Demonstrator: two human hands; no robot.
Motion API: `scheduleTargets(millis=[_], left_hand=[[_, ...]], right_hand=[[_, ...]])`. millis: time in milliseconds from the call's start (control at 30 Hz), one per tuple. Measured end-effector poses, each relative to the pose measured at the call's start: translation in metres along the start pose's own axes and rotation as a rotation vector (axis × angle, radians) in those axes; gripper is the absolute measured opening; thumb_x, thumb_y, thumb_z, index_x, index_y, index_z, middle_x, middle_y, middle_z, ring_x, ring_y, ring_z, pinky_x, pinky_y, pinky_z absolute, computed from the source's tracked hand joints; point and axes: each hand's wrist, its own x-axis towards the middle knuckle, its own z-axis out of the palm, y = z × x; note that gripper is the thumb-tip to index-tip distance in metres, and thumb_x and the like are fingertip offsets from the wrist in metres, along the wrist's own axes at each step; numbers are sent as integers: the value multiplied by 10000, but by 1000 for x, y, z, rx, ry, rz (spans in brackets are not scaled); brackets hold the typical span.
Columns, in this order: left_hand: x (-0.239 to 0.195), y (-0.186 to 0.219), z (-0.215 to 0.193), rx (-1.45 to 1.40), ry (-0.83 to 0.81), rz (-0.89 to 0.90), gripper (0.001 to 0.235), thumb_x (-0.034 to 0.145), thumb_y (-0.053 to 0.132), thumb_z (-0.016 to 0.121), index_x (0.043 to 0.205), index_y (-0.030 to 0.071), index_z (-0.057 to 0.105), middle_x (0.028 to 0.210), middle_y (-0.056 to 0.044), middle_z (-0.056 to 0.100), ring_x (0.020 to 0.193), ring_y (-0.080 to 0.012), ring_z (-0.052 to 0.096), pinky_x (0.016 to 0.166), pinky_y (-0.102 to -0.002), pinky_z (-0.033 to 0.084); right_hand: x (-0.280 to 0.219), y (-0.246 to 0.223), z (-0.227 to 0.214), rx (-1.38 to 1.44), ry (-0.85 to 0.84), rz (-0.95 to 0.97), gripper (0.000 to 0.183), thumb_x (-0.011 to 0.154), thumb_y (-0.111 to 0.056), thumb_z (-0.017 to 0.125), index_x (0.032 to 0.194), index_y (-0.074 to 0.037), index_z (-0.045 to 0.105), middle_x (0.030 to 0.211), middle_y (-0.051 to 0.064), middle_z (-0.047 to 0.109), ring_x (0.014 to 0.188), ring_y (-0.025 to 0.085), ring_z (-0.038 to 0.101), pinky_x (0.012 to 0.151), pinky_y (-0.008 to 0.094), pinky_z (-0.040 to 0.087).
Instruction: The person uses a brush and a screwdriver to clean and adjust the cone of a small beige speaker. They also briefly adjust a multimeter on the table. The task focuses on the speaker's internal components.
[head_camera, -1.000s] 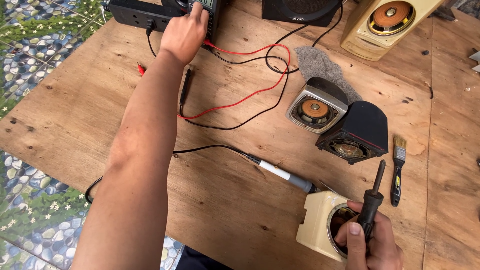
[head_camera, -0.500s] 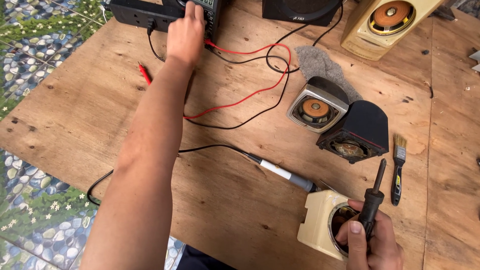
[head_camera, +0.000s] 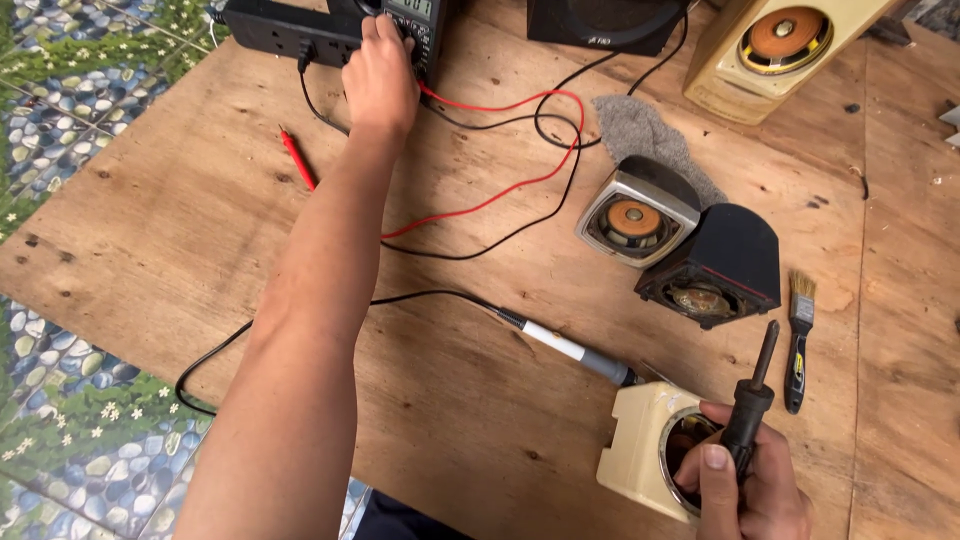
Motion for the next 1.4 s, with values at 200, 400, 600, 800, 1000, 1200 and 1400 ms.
scheduleTargets(millis=[200,400,600,800,1000,1200,1400], left_hand=[[0,2,3,-19,-14,-55,234,1038,277,626,1017,95,480,1057,-114,582,691,-419,709,514,-566,543],[1,5,0,-92,-28,-114,230,1036,265,616,1005,75,489,997,-140,640,748,-444,708,559,-585,541],[5,1,9,-15,-46,-80,256,1038,294,641,1018,93,484,1014,-124,639,737,-425,725,532,-562,547],[1,5,-24,-119,-90,-83,270,1026,307,678,1011,97,510,1005,-130,641,769,-443,708,565,-579,542],[-20,40,-77,-401,116,-159,443,938,463,642,1103,106,438,1071,-129,443,827,-451,630,609,-608,468],[-3,47,-36,-241,-6,-368,1020,741,540,993,1377,69,350,1243,-107,479,1073,-357,640,754,-543,595],[12,-15,-41,-238,233,-262,734,668,612,973,1040,80,631,1034,-148,632,964,-377,545,766,-493,524]], right_hand=[[-1,3,1,18,7,-22,300,1043,-248,505,1229,-100,689,623,41,642,563,135,576,643,258,463],[-1,3,0,-8,2,-11,305,1043,-267,505,1239,-124,690,628,23,656,524,131,556,579,259,433],[-1,-2,-1,-20,-9,5,303,1044,-264,510,1245,-131,693,625,23,657,508,130,547,555,259,416],[0,-3,-2,-46,-9,14,289,1031,-282,516,1232,-181,699,608,-1,652,547,126,566,620,267,427],[2,-6,-2,-72,-25,55,302,1024,-287,518,1244,-193,702,612,-4,670,419,131,472,424,268,326],[2,-3,-2,-44,-13,24,306,1025,-289,513,1235,-171,701,611,6,662,431,121,491,428,251,331],[6,2,-8,8,-66,-21,299,1024,-259,528,1247,-137,685,617,25,673,593,136,624,661,266,485]])
